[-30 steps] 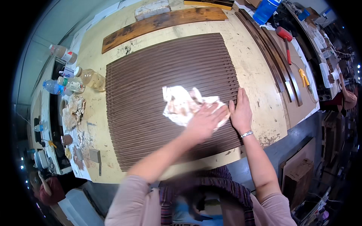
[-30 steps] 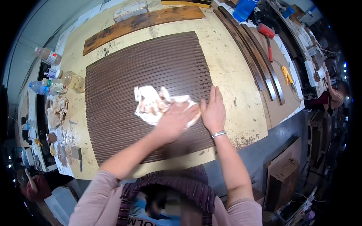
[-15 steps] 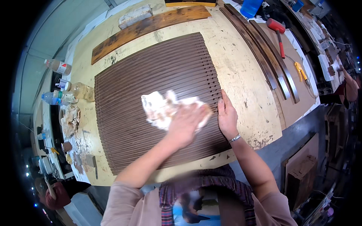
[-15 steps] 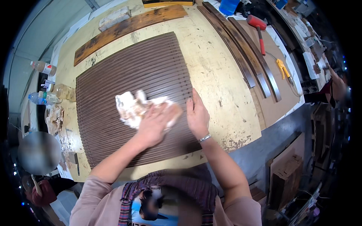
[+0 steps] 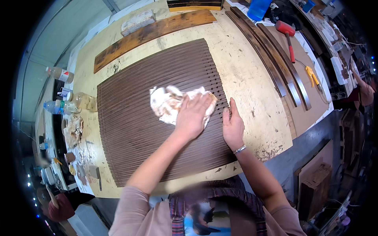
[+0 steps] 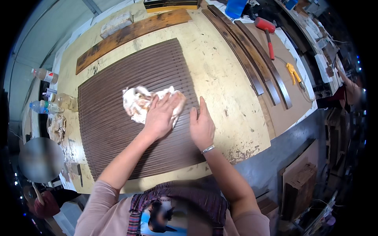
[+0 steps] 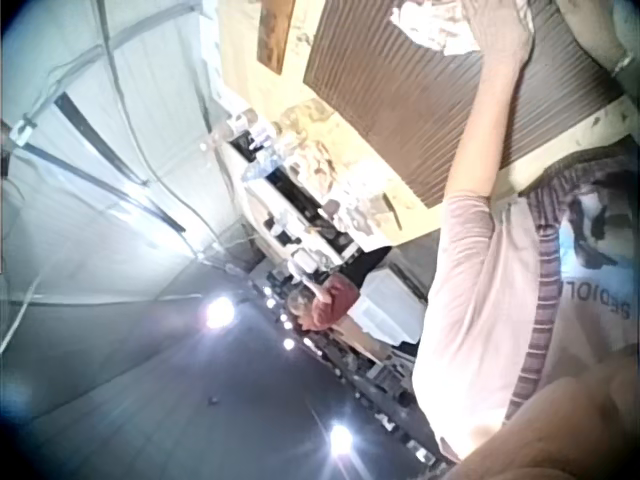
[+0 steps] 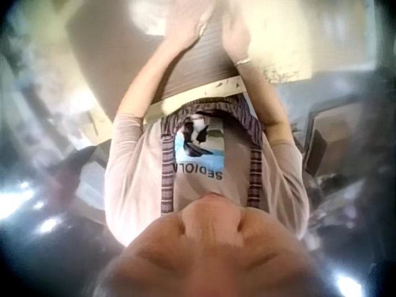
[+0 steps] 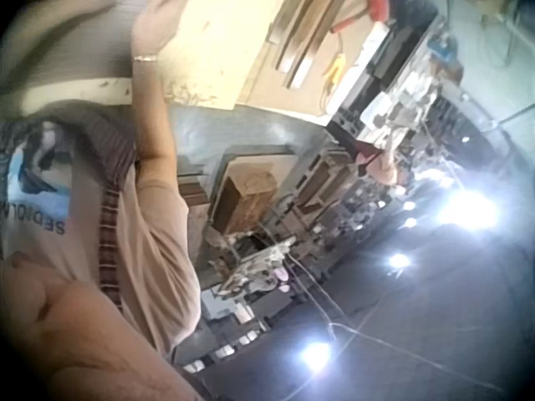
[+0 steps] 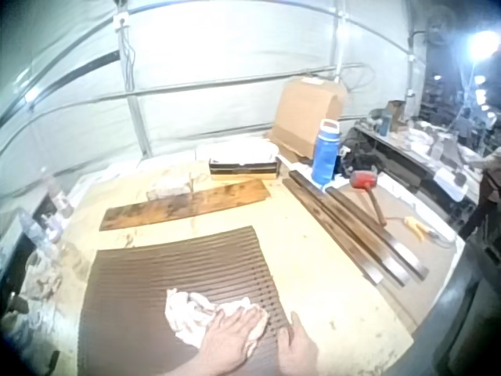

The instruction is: The person scrubs a large slatted wooden board with a small abrasive pad, then wipes it with a cloth. They flip the board over and repeat the scrubbing and wiping on the other side. The person also applies liquid from a bottle onto the cloth and continues wiping the board.

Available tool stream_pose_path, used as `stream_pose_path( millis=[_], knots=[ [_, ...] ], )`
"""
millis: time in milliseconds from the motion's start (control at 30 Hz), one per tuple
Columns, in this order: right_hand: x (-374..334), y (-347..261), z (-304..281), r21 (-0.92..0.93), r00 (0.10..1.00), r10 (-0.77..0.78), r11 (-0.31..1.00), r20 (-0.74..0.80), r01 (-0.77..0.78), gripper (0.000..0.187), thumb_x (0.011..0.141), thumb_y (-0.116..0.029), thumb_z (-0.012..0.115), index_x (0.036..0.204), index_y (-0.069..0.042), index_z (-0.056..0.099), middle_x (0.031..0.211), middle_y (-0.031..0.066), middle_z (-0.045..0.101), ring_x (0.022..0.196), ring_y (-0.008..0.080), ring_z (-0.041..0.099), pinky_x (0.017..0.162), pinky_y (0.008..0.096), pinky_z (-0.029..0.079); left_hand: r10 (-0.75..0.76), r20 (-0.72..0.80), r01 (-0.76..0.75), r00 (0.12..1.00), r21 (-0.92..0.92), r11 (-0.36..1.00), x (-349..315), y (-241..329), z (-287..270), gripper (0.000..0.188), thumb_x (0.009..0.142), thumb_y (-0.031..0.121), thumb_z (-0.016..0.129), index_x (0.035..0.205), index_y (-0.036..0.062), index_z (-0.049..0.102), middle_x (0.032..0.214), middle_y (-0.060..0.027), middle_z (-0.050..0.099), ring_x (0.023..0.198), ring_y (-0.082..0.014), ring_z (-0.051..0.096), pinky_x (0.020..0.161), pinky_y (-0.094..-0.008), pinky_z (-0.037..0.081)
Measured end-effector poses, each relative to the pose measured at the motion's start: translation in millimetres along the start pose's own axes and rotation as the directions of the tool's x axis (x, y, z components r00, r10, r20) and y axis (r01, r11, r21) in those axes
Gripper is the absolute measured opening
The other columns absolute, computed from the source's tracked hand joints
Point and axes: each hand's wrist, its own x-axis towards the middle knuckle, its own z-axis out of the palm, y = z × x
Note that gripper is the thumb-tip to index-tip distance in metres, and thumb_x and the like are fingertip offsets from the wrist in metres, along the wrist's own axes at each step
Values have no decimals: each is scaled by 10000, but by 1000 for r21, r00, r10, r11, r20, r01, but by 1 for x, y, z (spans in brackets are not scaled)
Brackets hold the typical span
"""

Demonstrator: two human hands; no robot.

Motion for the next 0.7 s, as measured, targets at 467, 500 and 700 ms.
stream_pose_path(
  millis=[467,500,700],
  knots=[
    [-6,8,11,-154,991,-113,980,69,122,541,978,-146,560,1510,-149,463,1464,139,546,1306,333,527,1094,427,430,-690,-356,724,631,-51,688,-274,-152,-87,472,953,30,468,1412,85,560,1197,-183,661,1165,-392,590,1138,-486,349],
    [-7,7,11,-149,991,-101,982,86,113,541,977,-146,561,1510,-147,464,1460,137,550,1305,331,528,1091,425,432,-712,-457,739,533,-159,655,-298,-166,-93,427,961,12,433,1347,50,612,1109,-191,676,1104,-391,603,1112,-455,373],
    [-3,6,11,-172,993,-82,980,90,96,540,976,-146,553,1509,-133,465,1431,132,578,1289,332,542,1083,418,436,-322,-155,349,934,209,913,-175,-63,-45,466,916,8,479,1356,66,621,1297,-187,656,1221,-360,607,1065,-465,425]
  ],
)
